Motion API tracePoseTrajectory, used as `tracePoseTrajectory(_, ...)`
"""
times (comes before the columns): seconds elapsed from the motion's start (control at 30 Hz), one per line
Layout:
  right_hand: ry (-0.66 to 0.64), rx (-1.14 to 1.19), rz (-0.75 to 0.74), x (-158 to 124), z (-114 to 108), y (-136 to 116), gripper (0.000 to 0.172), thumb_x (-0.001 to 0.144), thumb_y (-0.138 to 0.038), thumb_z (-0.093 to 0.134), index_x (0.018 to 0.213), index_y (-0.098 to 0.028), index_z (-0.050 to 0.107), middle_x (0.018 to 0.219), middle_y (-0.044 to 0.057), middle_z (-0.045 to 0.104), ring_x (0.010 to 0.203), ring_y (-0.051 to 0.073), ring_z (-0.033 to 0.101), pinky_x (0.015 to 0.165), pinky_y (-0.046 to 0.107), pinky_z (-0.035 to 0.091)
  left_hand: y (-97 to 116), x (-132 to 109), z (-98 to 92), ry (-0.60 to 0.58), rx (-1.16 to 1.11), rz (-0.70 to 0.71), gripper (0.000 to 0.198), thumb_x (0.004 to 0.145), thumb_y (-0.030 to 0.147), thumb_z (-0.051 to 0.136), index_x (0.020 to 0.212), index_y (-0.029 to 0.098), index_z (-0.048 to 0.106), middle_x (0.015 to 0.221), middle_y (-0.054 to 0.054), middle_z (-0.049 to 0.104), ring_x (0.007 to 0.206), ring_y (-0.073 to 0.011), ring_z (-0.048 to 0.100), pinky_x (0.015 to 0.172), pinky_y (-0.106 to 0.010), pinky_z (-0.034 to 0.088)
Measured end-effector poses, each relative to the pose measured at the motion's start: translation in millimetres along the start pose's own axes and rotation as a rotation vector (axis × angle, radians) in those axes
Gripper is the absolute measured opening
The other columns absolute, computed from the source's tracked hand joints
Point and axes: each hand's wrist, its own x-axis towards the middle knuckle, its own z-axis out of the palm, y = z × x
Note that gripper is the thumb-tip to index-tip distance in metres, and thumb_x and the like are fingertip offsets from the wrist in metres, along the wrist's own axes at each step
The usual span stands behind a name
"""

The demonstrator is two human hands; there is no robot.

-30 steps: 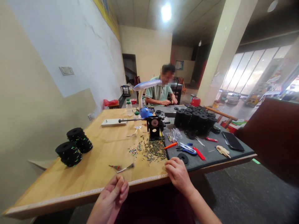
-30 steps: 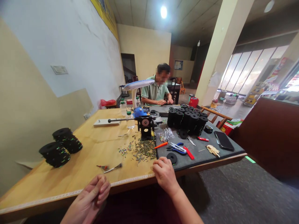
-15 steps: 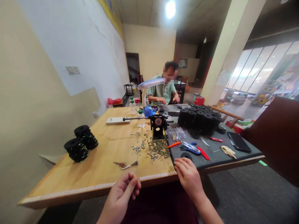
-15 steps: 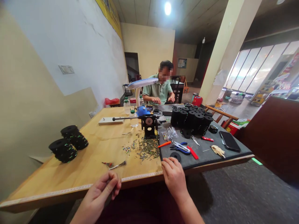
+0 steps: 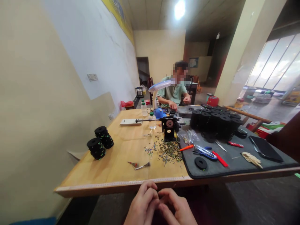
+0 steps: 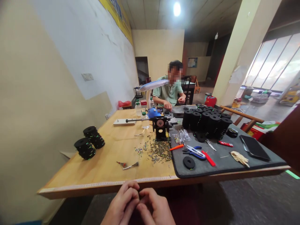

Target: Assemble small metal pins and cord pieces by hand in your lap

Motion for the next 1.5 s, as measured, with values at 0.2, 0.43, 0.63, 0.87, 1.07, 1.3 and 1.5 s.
tracePoseTrajectory(0.2,-0.003,-0.215,-0.006,-3.7,9.6,19.9,0.019,0.088,-0.028,0.05,0.076,-0.022,0.062,0.065,0.0,0.066,0.057,0.014,0.058,0.054,0.021,0.043,-12.3,0.8,1.3,-0.128,-0.011,0.01,0.022,0.093,0.029,0.038,0.076,0.022,0.05,0.079,-0.007,0.054,0.074,-0.0192,0.053,0.069,-0.028,0.046)
tracePoseTrajectory(0.43,0.189,-0.327,-0.093,-6.2,-4.7,16.3,0.015,0.09,-0.025,0.049,0.09,-0.022,0.064,0.081,0.006,0.069,0.073,0.02,0.064,0.066,0.027,0.05,-6.7,3.4,-1.6,-0.058,-0.03,-0.126,0.019,0.091,0.028,0.045,0.075,0.021,0.051,0.079,-0.005,0.057,0.075,-0.0187,0.053,0.071,-0.028,0.045)
tracePoseTrajectory(0.63,0.422,-0.323,-0.117,-9.0,-23.9,-0.4,0.019,0.087,-0.025,0.055,0.102,-0.023,0.066,0.094,0.01,0.071,0.088,0.026,0.064,0.08,0.037,0.052,0.8,7.7,-2.6,-0.01,-0.069,-0.229,0.019,0.089,0.029,0.049,0.073,0.02,0.054,0.088,-0.006,0.06,0.087,-0.0216,0.056,0.081,-0.031,0.045)
tracePoseTrajectory(0.87,0.132,0.521,0.199,-1.9,7.3,-1.9,0.035,0.085,-0.045,0.058,0.113,-0.023,0.054,0.109,0.011,0.064,0.094,0.024,0.064,0.052,0.023,0.052,1.8,5.5,0.2,-0.035,0.047,-0.177,0.018,0.089,0.026,0.048,0.076,0.021,0.058,0.099,-0.009,0.059,0.098,-0.0236,0.057,0.087,-0.034,0.045)
tracePoseTrajectory(1.07,0.037,0.582,0.284,-2.4,21.8,5.7,0.036,0.082,-0.049,0.06,0.097,-0.017,0.055,0.061,-0.003,0.056,0.049,0.01,0.051,0.047,0.02,0.042,-6.4,0.8,0.9,-0.096,0.108,-0.12,0.016,0.089,0.023,0.047,0.078,0.021,0.058,0.105,-0.011,0.057,0.102,-0.0244,0.055,0.088,-0.035,0.045)
tracePoseTrajectory(1.3,0.09,-0.042,0.085,-10.4,13.7,15.4,0.015,0.089,-0.028,0.049,0.08,-0.019,0.058,0.066,0.0,0.058,0.059,0.013,0.052,0.057,0.022,0.037,-3.3,2.1,1.7,-0.166,0.078,-0.1,0.016,0.089,0.021,0.046,0.075,0.021,0.054,0.097,-0.009,0.059,0.094,-0.0221,0.058,0.083,-0.032,0.047)
tracePoseTrajectory(1.5,0.09,-0.073,0.087,-10.8,11.6,17.2,0.016,0.088,-0.025,0.048,0.075,-0.02,0.055,0.062,-0.003,0.053,0.056,0.012,0.047,0.054,0.022,0.033,-2.5,6.7,0.0,-0.143,0.075,-0.119,0.016,0.089,0.022,0.048,0.074,0.021,0.054,0.091,-0.007,0.062,0.09,-0.0212,0.059,0.082,-0.031,0.047)
